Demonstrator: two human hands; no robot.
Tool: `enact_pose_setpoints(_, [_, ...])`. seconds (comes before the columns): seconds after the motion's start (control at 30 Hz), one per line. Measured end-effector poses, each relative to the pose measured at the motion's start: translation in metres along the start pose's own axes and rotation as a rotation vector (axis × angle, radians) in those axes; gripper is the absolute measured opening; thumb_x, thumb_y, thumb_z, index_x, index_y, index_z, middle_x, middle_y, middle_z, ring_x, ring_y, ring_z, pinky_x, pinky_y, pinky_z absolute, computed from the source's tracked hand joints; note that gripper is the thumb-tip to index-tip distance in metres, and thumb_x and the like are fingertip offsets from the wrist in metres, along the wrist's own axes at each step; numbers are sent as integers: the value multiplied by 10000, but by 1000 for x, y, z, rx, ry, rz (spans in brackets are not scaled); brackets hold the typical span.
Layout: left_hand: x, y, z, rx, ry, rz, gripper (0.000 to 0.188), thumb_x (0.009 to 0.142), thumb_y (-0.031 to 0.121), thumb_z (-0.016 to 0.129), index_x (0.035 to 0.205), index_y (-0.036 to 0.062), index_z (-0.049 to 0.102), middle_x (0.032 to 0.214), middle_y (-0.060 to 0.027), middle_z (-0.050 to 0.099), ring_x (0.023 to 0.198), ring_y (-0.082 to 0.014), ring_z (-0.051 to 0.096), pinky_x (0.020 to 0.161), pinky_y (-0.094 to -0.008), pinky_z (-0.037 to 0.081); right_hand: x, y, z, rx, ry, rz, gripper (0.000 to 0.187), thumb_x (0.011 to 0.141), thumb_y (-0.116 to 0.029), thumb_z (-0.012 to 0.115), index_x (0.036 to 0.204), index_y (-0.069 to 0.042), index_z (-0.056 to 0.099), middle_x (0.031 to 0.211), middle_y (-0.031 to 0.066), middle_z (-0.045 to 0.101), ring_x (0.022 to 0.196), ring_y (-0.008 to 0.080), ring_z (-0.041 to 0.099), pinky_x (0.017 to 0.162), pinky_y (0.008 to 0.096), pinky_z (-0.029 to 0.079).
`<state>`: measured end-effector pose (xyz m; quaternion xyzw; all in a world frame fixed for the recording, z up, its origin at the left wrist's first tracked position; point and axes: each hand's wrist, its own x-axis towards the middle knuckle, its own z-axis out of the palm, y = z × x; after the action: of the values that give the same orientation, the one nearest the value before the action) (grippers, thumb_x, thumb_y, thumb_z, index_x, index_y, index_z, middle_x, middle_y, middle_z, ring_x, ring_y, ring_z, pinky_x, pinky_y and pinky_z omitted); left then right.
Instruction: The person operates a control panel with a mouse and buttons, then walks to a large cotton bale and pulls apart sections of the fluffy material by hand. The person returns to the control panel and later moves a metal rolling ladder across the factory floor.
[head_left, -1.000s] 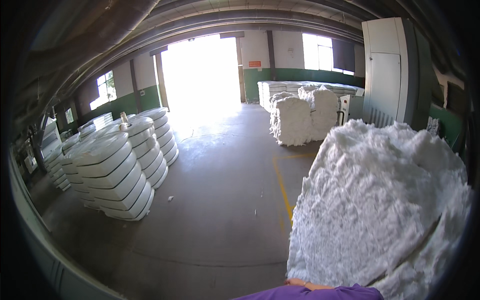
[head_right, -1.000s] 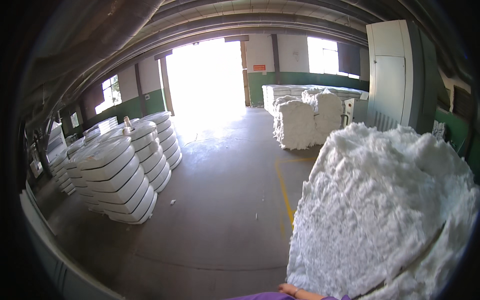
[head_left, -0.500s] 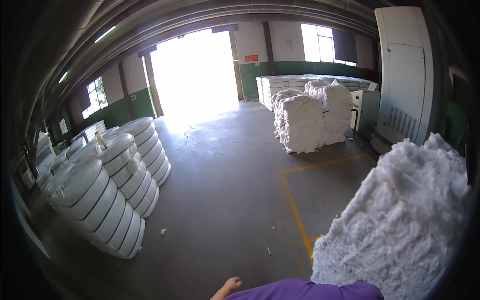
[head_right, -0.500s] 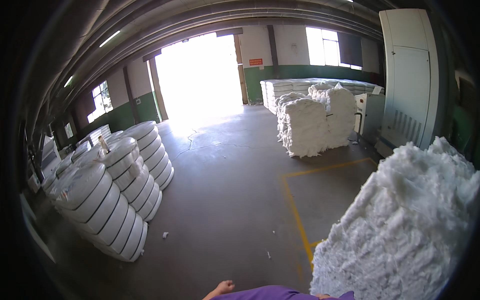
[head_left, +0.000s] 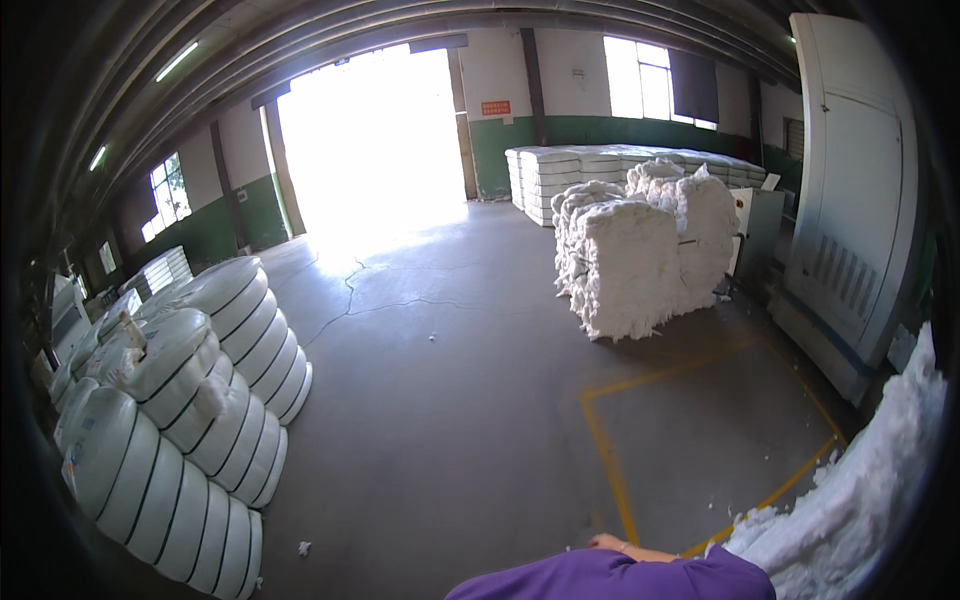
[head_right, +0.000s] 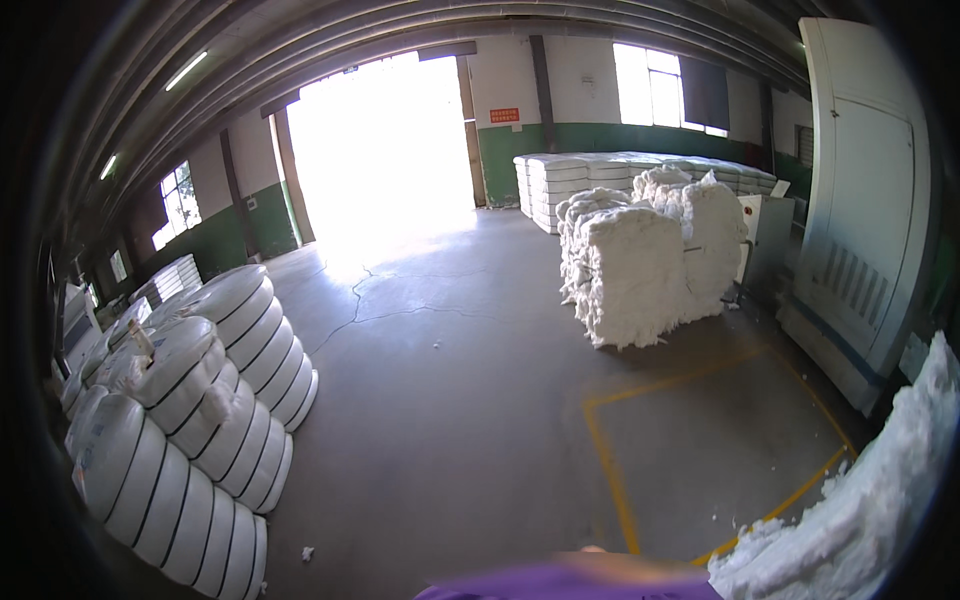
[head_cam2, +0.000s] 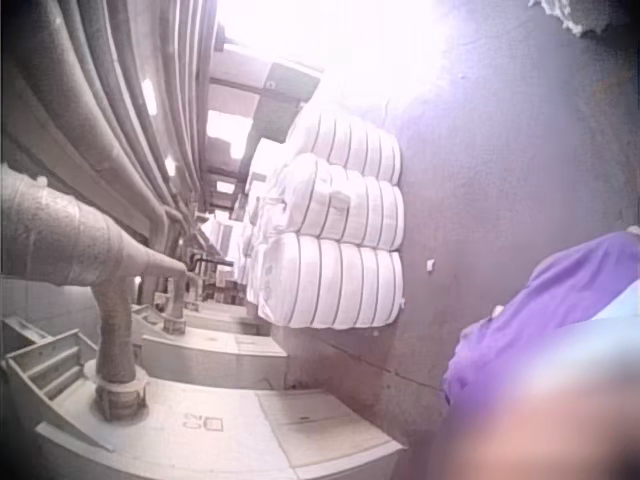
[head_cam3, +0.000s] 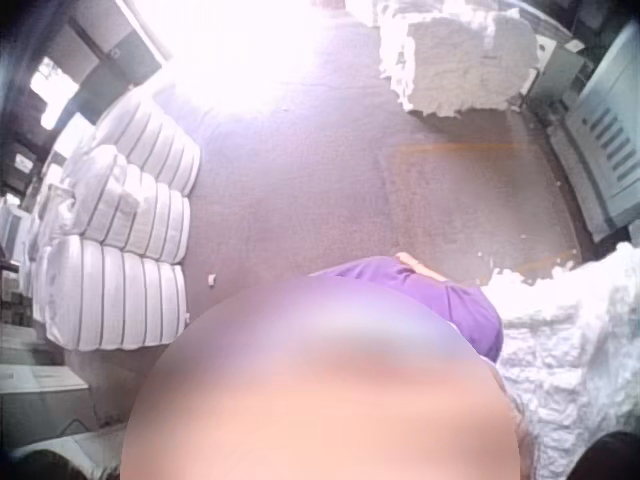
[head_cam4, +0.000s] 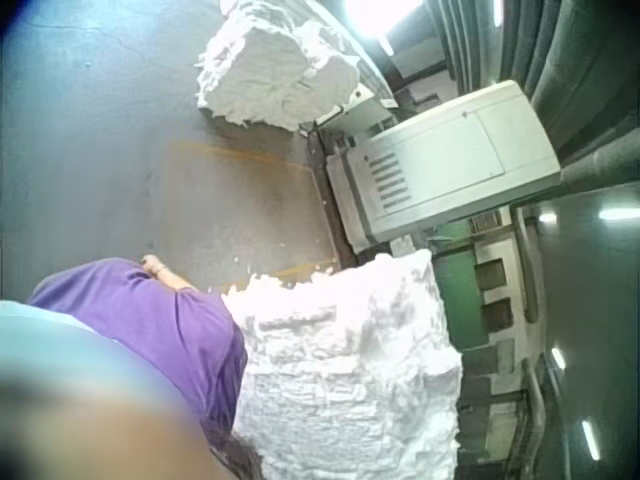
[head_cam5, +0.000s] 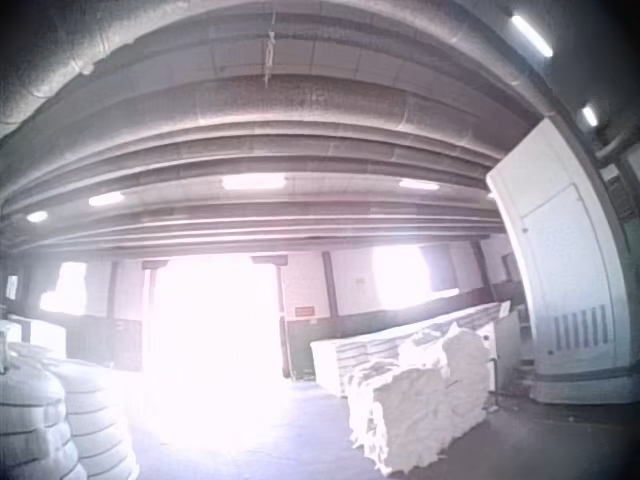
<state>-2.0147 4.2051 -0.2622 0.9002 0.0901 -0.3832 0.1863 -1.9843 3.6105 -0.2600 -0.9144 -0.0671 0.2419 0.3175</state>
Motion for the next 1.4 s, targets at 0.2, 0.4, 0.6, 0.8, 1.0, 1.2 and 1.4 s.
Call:
enact_pose_setpoints(0.2, [255, 269, -219, -102, 328, 357, 415, 809, 244, 550, 1131, -1, 641, 1140, -214, 636, 1098, -337, 599, 942, -396, 475, 21, 105, -80, 169, -121, 633, 332, 838, -316, 606, 1053, -78, 688, 1040, 154, 674, 999, 278, 631, 890, 359, 473])
enact_pose_setpoints(0.4, [434, 445, -352, -297, 238, 449, 391, 796, 261, 572, 1074, 1, 662, 1085, -211, 655, 1074, -340, 612, 930, -391, 482, 237, 168, -231, 183, -161, 691, 313, 806, -278, 607, 1016, -64, 698, 993, 156, 687, 943, 281, 648, 849, 359, 493])
enact_pose_setpoints(0.6, [566, 513, -419, -76, -70, 231, 386, 782, 253, 571, 1064, 8, 668, 1086, -206, 657, 1081, -338, 609, 936, -389, 478, 638, 163, -477, -12, 70, 226, 291, 741, -204, 589, 946, -35, 709, 913, 161, 705, 834, 275, 673, 768, 357, 524])
enact_pose_setpoints(0.8, [730, 572, -532, -75, -82, 70, 388, 774, 248, 568, 1066, 13, 670, 1095, -202, 657, 1092, -335, 605, 943, -388, 475, 944, 129, -669, 165, 208, 9, 356, 815, -199, 567, 1117, -33, 655, 1045, 139, 690, 963, 249, 659, 856, 343, 519])
enact_pose_setpoints(1.0, [922, 702, -729, -38, -17, 64, 391, 765, 242, 565, 1067, 18, 671, 1104, -197, 656, 1102, -332, 601, 950, -386, 471, 1012, 208, -768, 129, 39, 217, 335, 749, -265, 623, 984, -39, 702, 864, 118, 713, 787, 224, 676, 726, 338, 533])
enact_pose_setpoints(1.2, [1153, 918, -918, -115, 309, 272, 468, 796, 273, 564, 1193, 30, 612, 1191, -194, 620, 1146, -330, 573, 984, -380, 449, 1073, 316, -854, 187, -148, 592, 343, 735, -286, 617, 964, -48, 708, 878, 134, 709, 807, 255, 675, 743, 351, 530])
enact_pose_setpoints(1.4, [1290, 1090, -1025, -281, 154, 169, 383, 808, 296, 550, 1073, 42, 659, 1092, -220, 647, 1076, -348, 605, 918, -403, 477, 1290, 379, -1028, 109, -151, 469, 351, 722, -307, 611, 945, -56, 715, 892, 150, 704, 826, 287, 674, 761, 365, 528])
